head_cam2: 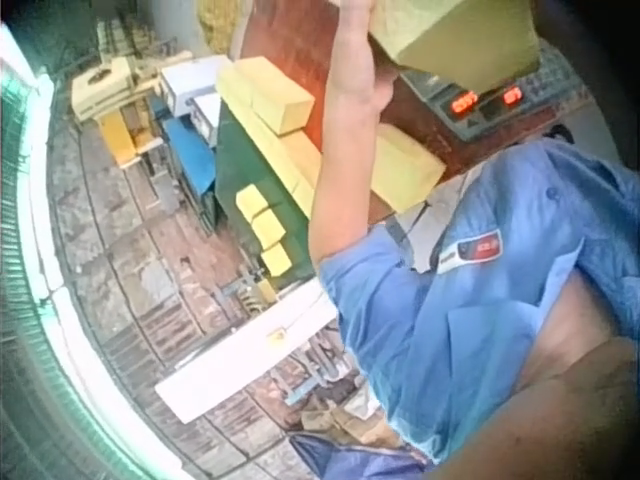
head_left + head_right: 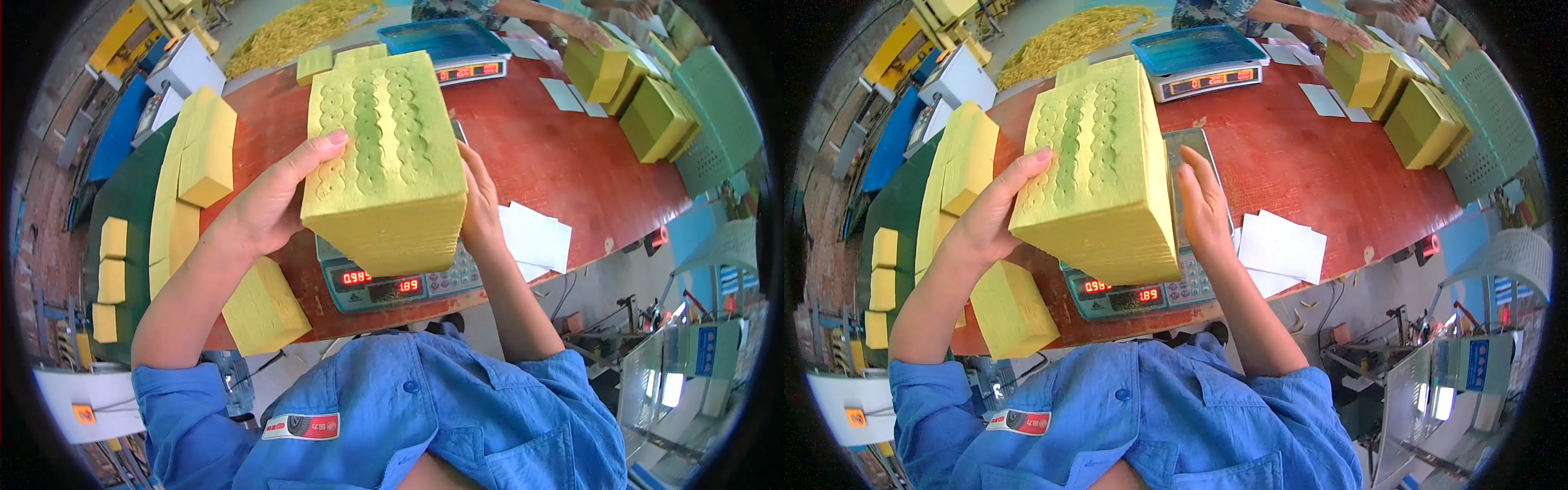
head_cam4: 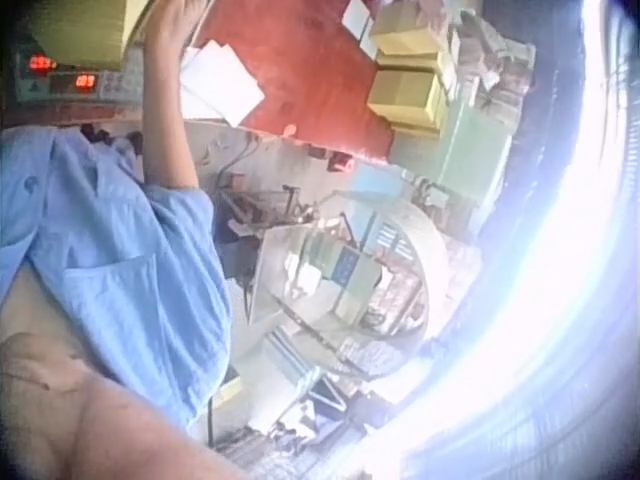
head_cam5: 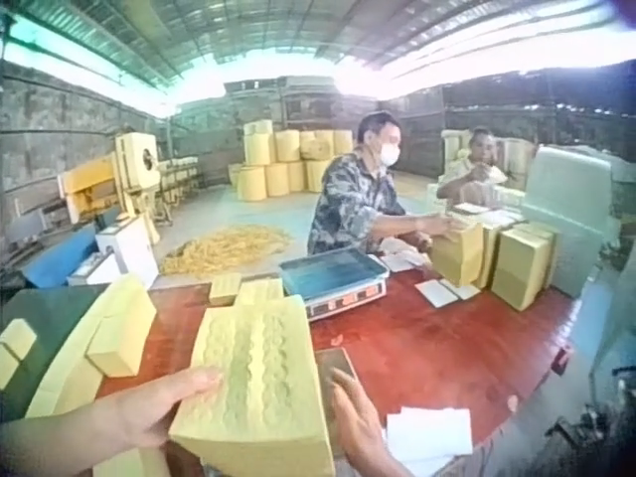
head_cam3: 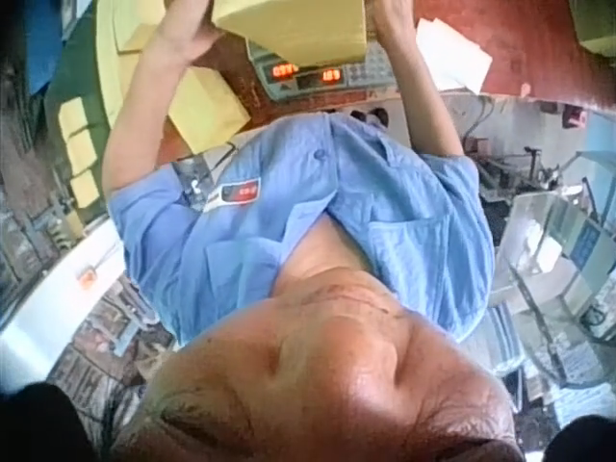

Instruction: Weighing and stacking yellow paper blocks at an industrial facility.

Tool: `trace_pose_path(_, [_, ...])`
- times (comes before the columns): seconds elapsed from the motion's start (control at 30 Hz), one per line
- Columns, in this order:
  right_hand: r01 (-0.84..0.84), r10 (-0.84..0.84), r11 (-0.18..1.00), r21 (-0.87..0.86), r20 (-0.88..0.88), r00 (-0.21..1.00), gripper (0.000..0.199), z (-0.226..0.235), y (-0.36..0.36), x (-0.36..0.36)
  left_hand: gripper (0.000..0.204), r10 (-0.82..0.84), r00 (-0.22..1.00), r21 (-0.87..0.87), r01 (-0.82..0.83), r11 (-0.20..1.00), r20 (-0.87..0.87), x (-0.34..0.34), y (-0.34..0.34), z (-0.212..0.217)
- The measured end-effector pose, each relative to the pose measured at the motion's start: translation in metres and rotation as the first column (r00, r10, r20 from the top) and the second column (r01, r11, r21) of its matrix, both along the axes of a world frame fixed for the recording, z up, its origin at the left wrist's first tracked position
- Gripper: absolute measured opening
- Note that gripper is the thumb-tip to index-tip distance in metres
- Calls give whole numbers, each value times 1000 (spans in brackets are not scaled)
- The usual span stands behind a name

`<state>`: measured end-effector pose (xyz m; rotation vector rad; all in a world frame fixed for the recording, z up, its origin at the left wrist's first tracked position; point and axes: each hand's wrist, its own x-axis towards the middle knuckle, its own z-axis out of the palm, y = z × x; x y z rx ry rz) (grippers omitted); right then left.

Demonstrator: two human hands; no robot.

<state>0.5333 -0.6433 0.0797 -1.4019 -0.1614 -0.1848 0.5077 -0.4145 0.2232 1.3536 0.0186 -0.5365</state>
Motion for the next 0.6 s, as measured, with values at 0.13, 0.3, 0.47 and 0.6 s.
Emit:
trace_pose_path(0.13, [114,-117,993,-37,-105,988,30,-21,-32,-59,61,-68,995,-93,62,994,-67,22,2,-6])
trace_pose_path(0.3, [-23,100,986,166,-475,874,31,-58,-22,-90,57,-5,997,-57,1,998,-74,18,-3,-12])
trace_pose_path(0.47, [19,300,841,540,-495,816,32,-80,-19,-89,54,-44,999,-74,41,996,-32,15,-12,-15])
trace_pose_path(0.6, [40,308,816,577,-492,815,37,-60,-37,-93,54,-44,999,-60,43,997,-14,2,-36,-15])
